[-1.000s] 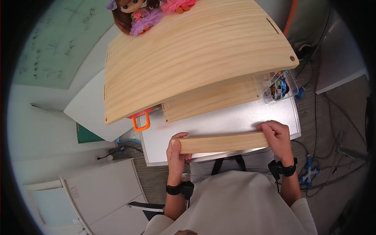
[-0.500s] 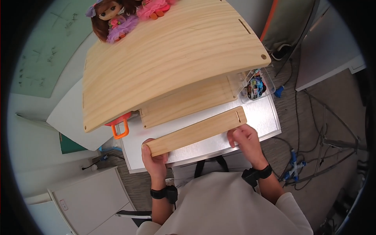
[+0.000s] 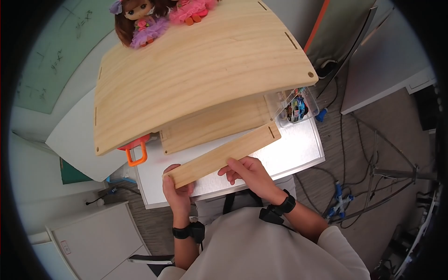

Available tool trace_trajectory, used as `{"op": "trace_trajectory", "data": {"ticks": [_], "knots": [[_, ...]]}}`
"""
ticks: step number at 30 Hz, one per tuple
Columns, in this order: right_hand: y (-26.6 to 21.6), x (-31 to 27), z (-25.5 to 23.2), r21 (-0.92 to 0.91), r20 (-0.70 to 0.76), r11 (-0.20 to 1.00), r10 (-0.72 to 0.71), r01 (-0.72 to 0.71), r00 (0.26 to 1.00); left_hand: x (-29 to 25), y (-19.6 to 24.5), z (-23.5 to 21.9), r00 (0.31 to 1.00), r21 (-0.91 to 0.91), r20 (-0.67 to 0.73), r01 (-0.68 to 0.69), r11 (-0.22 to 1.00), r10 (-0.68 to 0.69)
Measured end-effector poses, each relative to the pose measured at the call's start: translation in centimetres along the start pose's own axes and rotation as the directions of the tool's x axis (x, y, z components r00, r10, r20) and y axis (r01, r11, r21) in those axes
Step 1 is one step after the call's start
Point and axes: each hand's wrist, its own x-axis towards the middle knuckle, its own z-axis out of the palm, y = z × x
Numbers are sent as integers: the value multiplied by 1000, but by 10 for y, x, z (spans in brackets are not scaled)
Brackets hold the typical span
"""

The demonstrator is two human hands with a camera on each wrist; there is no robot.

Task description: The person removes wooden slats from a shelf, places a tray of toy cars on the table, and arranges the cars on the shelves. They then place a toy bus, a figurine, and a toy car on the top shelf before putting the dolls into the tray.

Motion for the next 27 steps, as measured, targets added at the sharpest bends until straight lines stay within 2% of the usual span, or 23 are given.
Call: {"op": "trace_trajectory", "data": {"ticks": [2,4,5,7,8,10,13,19,27], "knots": [[-1,6,4,23,-15,1000,-8,8,1000,2,0,-2,1000,-42,10,-3,999,3],[-7,11,9,17,-17,1000,-20,20,1000,5,-2,-10,991,-139,121,-45,989,63],[-10,14,10,15,-16,999,-28,28,999,7,0,-7,990,-141,128,-46,989,64],[-15,20,12,9,-14,999,-51,51,999,9,6,0,997,-224,56,-42,974,56],[-18,24,12,4,-8,998,-68,68,998,12,6,-3,996,-225,64,-42,974,58],[-24,31,11,22,-18,997,-75,75,997,17,3,-15,968,-182,224,-69,981,110],[-28,41,9,38,-34,995,-88,89,996,24,-2,-23,950,-137,283,-92,986,128],[-26,56,2,68,-46,993,-93,96,995,27,1,-4,955,-93,246,-146,985,165],[-19,61,0,101,-65,991,-84,90,994,30,4,0,967,-17,225,-114,993,115]]}}
